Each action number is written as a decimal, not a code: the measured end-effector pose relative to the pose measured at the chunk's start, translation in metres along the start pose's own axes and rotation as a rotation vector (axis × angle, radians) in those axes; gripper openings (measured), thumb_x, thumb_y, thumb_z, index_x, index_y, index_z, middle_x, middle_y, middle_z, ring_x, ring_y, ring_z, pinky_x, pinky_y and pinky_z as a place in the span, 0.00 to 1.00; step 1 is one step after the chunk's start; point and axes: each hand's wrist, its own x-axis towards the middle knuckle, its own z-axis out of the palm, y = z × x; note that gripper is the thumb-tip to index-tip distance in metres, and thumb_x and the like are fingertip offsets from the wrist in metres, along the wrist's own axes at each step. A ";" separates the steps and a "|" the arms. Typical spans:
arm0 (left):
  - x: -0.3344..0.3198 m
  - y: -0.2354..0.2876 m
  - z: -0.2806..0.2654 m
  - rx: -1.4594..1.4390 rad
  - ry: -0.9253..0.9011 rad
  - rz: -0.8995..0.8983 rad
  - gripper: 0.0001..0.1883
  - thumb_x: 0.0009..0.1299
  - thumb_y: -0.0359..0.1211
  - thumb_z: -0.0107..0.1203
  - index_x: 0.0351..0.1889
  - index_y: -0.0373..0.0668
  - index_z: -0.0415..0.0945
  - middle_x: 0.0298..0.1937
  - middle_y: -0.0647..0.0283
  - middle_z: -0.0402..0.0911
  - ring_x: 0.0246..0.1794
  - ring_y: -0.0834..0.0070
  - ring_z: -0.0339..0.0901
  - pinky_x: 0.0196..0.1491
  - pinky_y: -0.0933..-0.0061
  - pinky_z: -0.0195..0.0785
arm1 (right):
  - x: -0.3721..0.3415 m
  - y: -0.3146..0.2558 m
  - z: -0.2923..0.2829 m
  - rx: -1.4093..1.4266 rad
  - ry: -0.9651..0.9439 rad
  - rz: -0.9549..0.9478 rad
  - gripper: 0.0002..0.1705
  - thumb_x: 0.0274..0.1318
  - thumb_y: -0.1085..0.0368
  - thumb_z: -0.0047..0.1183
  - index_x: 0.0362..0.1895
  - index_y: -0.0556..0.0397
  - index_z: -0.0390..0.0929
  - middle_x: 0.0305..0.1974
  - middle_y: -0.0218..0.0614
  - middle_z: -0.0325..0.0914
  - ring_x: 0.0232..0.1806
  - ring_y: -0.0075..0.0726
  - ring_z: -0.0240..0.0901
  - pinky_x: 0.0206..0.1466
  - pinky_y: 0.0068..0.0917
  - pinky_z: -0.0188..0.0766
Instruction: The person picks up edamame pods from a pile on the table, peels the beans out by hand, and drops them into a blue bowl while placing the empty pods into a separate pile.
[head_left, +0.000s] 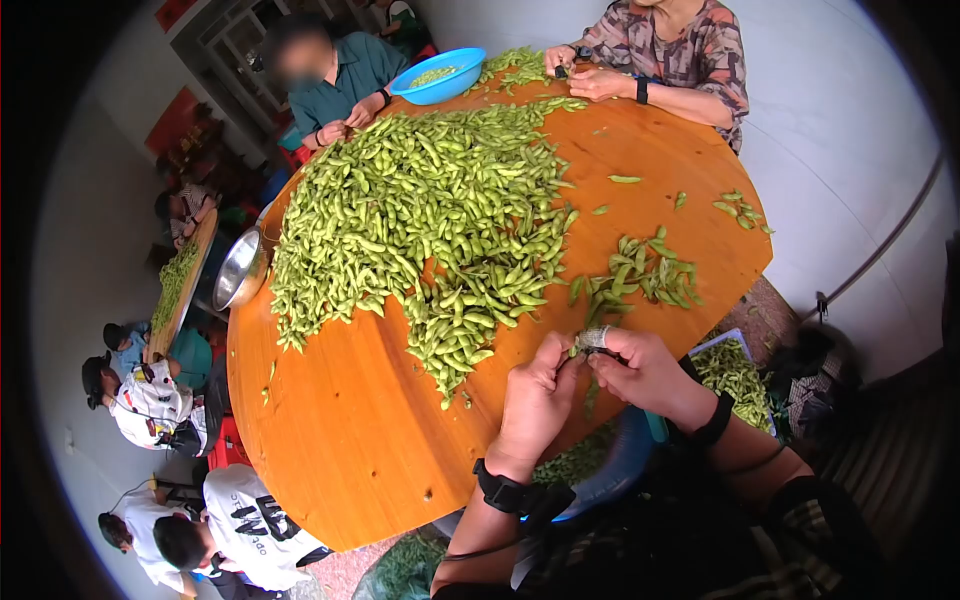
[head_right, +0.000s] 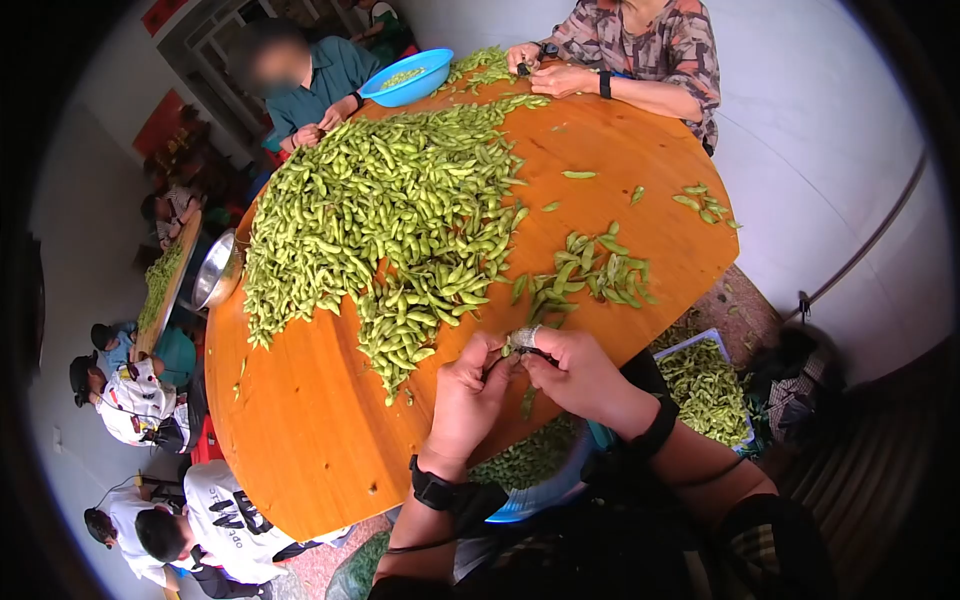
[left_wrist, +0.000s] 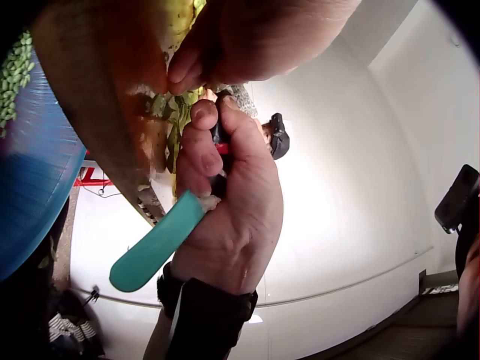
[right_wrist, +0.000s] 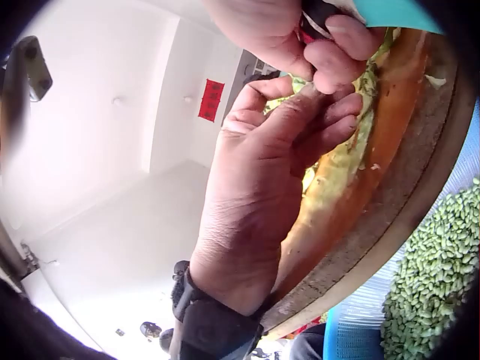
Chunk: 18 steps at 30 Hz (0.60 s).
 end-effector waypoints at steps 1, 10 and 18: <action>0.001 -0.001 0.001 -0.001 -0.002 0.003 0.08 0.70 0.24 0.54 0.45 0.41 0.72 0.33 0.51 0.83 0.35 0.58 0.85 0.35 0.70 0.75 | 0.000 -0.002 -0.001 0.045 -0.022 0.017 0.09 0.63 0.72 0.47 0.45 0.57 0.77 0.23 0.24 0.71 0.22 0.14 0.63 0.26 0.18 0.63; 0.004 0.008 -0.009 -0.551 -0.077 -0.372 0.05 0.76 0.29 0.50 0.44 0.38 0.73 0.31 0.68 0.80 0.25 0.87 0.75 0.28 0.84 0.71 | -0.005 -0.002 0.002 0.110 -0.013 0.081 0.06 0.63 0.72 0.47 0.40 0.57 0.76 0.21 0.25 0.67 0.21 0.17 0.59 0.24 0.21 0.60; 0.002 -0.007 0.000 0.077 0.126 -0.039 0.06 0.67 0.21 0.45 0.40 0.34 0.71 0.27 0.55 0.78 0.25 0.66 0.76 0.31 0.68 0.68 | -0.012 0.004 0.014 -0.167 0.009 -0.143 0.06 0.60 0.73 0.48 0.40 0.59 0.74 0.19 0.32 0.64 0.21 0.20 0.55 0.25 0.26 0.59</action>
